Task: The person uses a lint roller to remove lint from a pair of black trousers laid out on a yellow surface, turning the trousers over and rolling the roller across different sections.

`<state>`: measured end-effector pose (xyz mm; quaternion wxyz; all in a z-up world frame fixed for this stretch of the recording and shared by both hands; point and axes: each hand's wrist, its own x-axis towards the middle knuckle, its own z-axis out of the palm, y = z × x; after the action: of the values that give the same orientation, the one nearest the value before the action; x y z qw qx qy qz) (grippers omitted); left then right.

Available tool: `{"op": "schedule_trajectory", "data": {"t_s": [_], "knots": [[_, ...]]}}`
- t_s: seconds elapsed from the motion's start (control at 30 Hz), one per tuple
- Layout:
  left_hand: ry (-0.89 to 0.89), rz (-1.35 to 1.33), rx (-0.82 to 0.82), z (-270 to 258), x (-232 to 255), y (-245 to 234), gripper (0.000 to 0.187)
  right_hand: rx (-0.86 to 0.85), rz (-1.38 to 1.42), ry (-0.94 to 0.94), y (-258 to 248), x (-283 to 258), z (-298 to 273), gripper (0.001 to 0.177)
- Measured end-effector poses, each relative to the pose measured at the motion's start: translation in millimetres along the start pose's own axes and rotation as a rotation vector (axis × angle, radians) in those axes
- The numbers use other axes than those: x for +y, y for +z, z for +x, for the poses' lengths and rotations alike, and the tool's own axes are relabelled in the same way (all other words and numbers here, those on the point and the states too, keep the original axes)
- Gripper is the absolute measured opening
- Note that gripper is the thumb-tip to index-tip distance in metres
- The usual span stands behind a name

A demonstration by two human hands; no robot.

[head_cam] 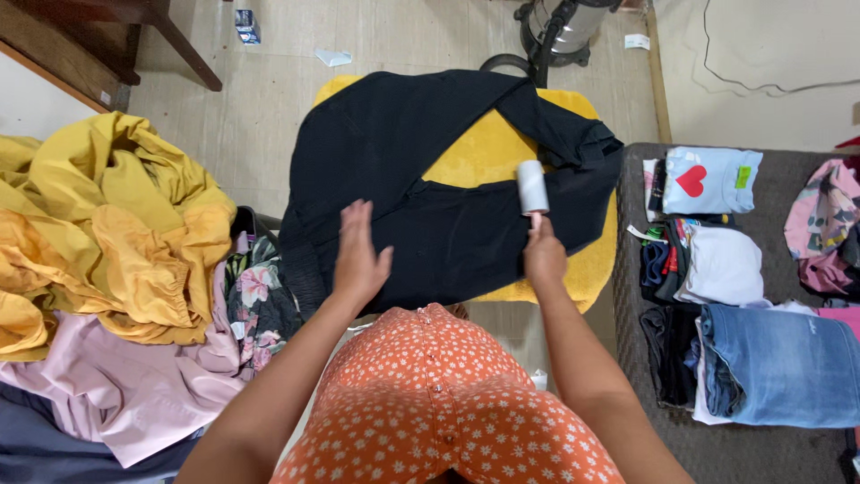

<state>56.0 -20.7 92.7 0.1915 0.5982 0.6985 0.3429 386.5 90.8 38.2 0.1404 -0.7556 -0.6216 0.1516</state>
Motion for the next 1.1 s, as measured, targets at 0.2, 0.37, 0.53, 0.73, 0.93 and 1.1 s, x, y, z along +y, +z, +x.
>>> {"op": "schedule_trajectory", "data": {"t_s": [0.2, 0.37, 0.53, 0.73, 0.93, 1.1], "knots": [[-0.056, -0.130, -0.223, 88, 45, 66, 0.077, -0.330, 0.029, -0.520, 29, -22, -95, 0.035], [-0.174, -0.150, -0.424, 133, 78, 120, 0.075, -0.330, 0.141, 0.012, -17, 23, -48, 0.036], [-0.125, 0.330, -0.681, 139, 86, 136, 0.074, 0.003, 0.091, 0.279, -49, 85, -22, 0.040], [0.023, -0.050, -0.511, 120, 37, 81, 0.041, 0.140, 0.318, 0.164, -62, 88, -35, 0.040], [-0.355, 0.027, -0.529, 74, -26, -29, 0.046, -0.098, 0.355, -0.197, -27, 29, -50, 0.040], [-0.304, 0.269, -0.512, 48, -64, -35, 0.050, -0.594, 0.002, -0.474, -4, -36, -74, 0.047]]}}
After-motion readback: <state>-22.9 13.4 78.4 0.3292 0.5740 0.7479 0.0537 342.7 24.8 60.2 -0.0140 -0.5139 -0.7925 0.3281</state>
